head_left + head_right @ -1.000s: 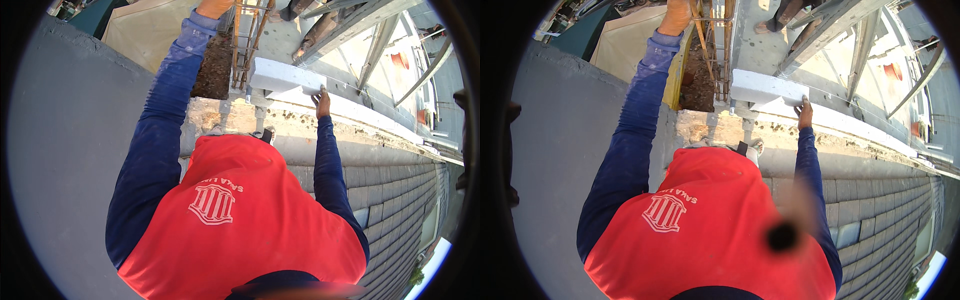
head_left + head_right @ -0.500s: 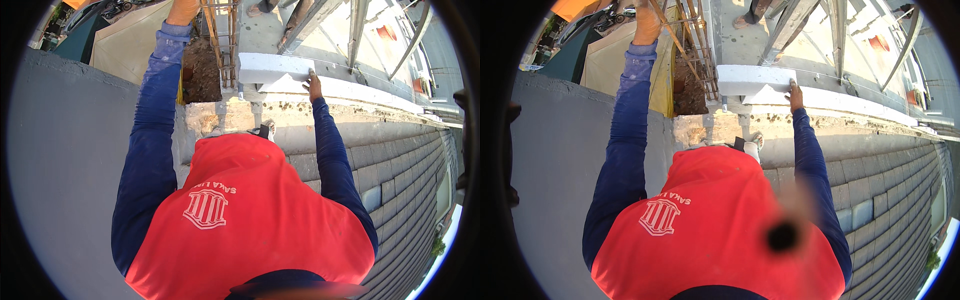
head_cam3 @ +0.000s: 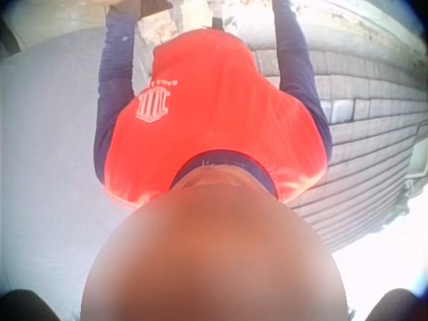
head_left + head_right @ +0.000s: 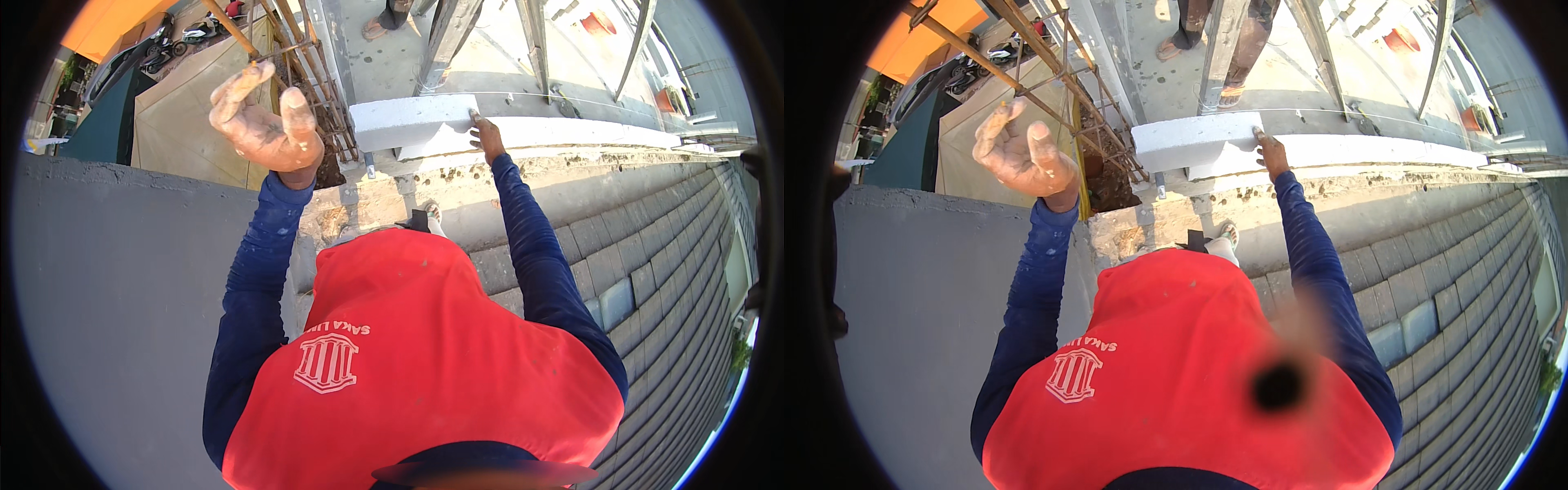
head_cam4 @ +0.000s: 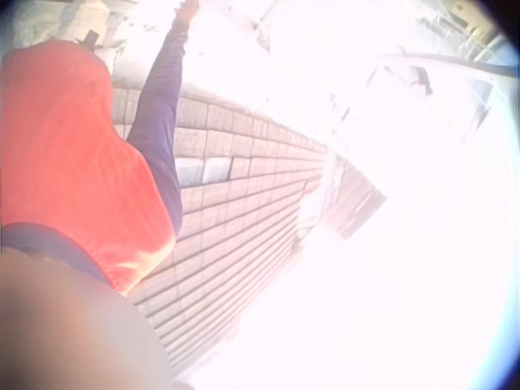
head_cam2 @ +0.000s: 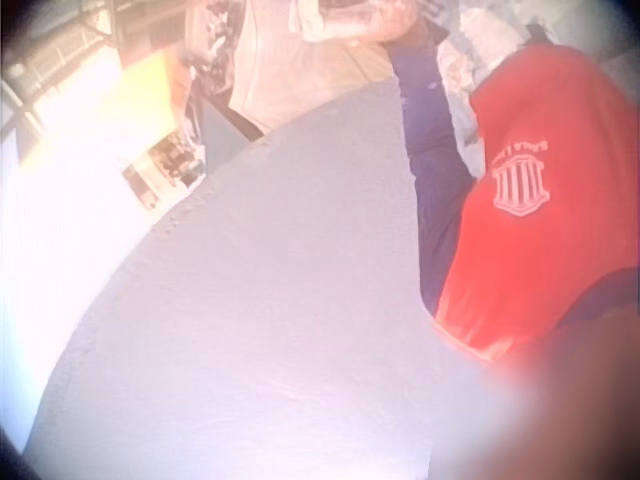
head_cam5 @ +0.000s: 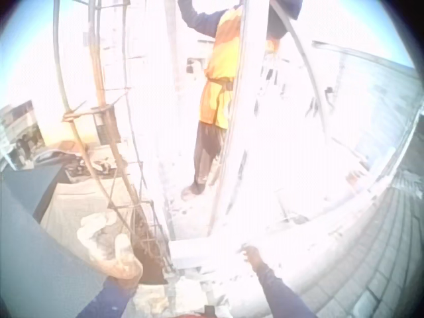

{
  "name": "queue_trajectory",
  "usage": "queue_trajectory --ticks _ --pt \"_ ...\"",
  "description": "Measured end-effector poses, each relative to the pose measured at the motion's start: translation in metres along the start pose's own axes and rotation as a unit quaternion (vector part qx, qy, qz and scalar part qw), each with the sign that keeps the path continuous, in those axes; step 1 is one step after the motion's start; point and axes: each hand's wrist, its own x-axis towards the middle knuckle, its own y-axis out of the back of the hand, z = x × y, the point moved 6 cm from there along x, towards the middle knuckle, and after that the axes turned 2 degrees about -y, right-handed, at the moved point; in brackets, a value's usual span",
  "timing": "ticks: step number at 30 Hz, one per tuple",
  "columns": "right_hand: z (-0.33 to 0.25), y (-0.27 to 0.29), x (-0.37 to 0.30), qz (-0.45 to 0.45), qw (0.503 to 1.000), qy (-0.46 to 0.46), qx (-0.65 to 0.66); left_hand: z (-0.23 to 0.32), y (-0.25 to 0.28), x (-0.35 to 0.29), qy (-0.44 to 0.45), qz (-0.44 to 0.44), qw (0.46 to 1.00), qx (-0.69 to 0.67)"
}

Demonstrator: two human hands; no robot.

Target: The person places white rectangular roof tiles onto a curved metal frame on a rooftop. They use a trowel to apply mortar or adhesive to the frame before positioning each tile and tapping it into place.

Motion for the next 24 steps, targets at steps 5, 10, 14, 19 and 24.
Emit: queue_trajectory --ticks 5,10,14,19,24 --pt "-0.001 0.0 0.0 -0.071 0.997 -0.011 -0.019 -0.017 -0.103 -0.155 0.183 -0.444 0.875 0.065" --pt "-0.006 0.003 0.001 -0.098 0.994 -0.002 -0.038 -0.068 -0.113 -0.235 0.2 -0.472 0.811 0.282" --pt "-0.008 0.004 0.001 -0.113 0.993 -0.02 -0.006 -0.081 -0.081 -0.273 0.367 -0.352 0.822 0.256" --pt "-0.016 0.002 0.003 -0.13 0.991 -0.018 -0.005 -0.087 0.011 -0.343 0.537 -0.144 0.778 0.294" --pt "-0.02 -0.002 0.003 -0.13 0.991 -0.027 -0.004 -0.123 0.061 -0.393 0.563 -0.177 0.768 0.248"
